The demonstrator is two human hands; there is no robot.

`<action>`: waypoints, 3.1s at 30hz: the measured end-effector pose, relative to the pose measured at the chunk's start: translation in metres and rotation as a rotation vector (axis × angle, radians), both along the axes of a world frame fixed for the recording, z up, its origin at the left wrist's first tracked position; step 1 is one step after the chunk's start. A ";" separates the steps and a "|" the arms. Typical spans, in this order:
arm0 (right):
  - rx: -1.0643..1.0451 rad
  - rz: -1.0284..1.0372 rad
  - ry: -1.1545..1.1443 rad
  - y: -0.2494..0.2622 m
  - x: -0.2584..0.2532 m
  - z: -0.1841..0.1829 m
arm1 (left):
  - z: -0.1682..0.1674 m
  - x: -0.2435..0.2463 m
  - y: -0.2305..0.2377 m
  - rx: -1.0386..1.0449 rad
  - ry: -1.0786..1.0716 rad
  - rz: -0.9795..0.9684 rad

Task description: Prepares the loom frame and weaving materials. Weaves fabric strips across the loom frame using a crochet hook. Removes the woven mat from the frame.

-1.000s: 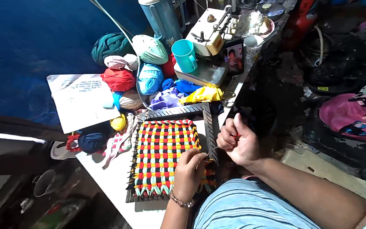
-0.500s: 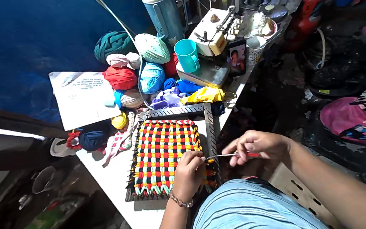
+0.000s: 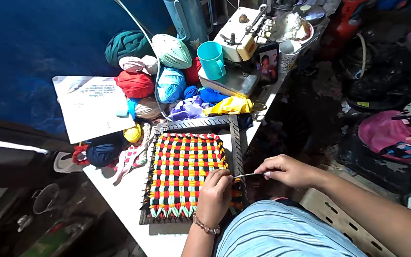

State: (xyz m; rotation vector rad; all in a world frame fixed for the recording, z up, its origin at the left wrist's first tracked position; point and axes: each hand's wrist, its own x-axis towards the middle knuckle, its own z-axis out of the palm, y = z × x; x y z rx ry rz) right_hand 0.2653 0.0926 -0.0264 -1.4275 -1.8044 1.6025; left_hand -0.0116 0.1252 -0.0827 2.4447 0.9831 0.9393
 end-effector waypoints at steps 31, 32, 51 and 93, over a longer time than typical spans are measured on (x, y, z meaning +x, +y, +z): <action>0.257 0.241 -0.454 0.001 -0.010 0.032 | -0.002 0.008 -0.002 0.070 0.155 0.039; 0.271 0.254 -0.487 0.000 -0.014 0.040 | -0.001 0.008 -0.002 0.064 0.149 0.043; 0.296 0.260 -0.473 -0.001 -0.010 0.021 | -0.003 0.009 -0.006 0.049 0.204 0.072; 0.077 -0.174 0.170 -0.004 -0.012 0.034 | 0.000 0.001 -0.014 -0.071 0.071 0.105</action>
